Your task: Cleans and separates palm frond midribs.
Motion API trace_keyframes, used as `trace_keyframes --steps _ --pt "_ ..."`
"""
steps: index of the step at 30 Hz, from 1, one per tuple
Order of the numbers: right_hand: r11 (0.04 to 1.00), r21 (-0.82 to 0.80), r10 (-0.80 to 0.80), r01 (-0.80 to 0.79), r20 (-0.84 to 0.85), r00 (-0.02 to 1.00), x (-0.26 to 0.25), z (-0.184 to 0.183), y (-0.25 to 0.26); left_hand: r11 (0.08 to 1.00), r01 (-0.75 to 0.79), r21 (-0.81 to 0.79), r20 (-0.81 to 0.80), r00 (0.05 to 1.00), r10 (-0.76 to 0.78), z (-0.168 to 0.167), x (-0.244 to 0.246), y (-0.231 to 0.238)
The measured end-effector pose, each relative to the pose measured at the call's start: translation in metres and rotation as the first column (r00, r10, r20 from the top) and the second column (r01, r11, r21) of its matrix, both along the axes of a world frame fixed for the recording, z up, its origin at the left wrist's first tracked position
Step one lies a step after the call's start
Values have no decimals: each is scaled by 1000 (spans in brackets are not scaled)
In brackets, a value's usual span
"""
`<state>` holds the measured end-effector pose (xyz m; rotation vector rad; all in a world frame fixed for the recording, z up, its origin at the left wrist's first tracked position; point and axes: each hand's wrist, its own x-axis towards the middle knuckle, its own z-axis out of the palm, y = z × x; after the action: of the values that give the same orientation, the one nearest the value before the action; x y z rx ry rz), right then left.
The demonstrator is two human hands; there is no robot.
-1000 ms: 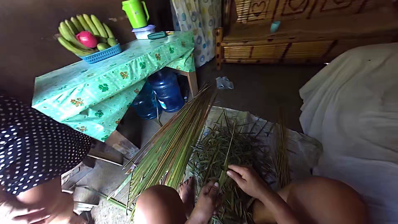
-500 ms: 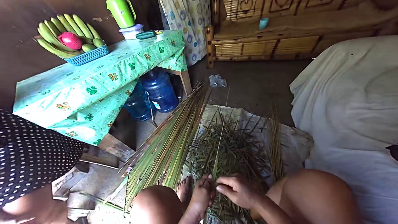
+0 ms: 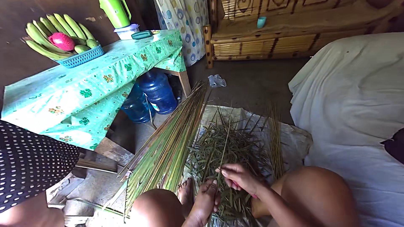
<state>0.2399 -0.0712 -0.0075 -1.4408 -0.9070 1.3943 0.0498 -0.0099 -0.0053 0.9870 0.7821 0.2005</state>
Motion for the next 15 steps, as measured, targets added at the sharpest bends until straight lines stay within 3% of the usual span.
trace_keyframes --steps 6,11,13,15 --pt "974 91 -215 208 70 974 17 1 9 995 74 65 42 996 -77 -5 -10 -6" --pt "968 200 61 -150 393 918 -6 0 -11 997 -80 -6 47 996 80 -8 -6 -5" --pt "941 249 58 -229 548 834 -12 -4 -11 995 -97 -19 45 994 98 -6 -7 -4" --pt "939 284 -33 -194 636 771 -5 -8 -6 996 -81 -23 57 995 83 -6 -8 -4"
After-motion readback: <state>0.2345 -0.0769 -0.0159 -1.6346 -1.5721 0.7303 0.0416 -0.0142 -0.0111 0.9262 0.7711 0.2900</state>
